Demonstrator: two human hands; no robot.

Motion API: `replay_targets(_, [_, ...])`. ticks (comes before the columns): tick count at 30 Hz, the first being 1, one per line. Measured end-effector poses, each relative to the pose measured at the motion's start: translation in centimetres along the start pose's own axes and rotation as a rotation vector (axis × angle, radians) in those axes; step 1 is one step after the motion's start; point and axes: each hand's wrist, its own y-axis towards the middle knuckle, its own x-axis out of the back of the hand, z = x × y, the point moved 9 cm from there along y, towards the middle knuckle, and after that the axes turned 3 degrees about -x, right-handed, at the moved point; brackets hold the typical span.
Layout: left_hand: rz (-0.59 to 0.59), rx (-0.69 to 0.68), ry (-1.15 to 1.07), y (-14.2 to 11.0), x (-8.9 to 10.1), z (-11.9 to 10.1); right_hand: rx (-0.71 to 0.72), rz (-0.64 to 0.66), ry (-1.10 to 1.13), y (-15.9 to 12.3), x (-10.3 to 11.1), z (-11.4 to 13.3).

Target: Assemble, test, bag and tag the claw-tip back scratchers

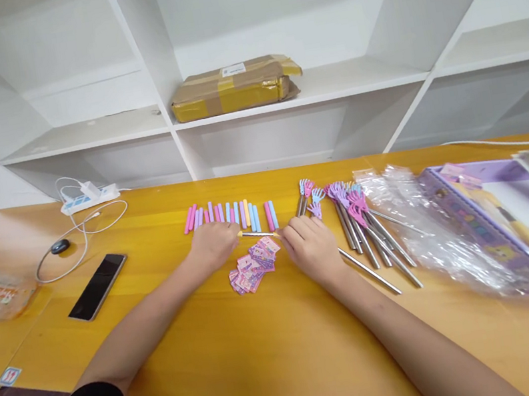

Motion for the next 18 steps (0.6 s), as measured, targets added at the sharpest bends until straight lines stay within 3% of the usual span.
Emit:
replay_targets(10, [0.059, 0.044, 0.002, 0.3, 0.6, 0.0, 0.056, -0.012, -0.021, 0.9, 0.6, 1.5])
replay_targets(12, [0.053, 0.056, 0.006, 0.2, 1.2, 0.8, 0.058, 0.000, -0.022, 1.5, 1.3, 1.2])
replay_targets(15, [0.035, 0.113, 0.041, -1.9, 2.9, 5.5, 0.021, 0.084, -0.048, 1.0, 3.8, -2.8])
replay_targets(18, [0.043, 0.263, 0.180, -7.2, 4.6, 14.0, -0.100, 0.109, -0.137, -2.7, 9.1, -10.9])
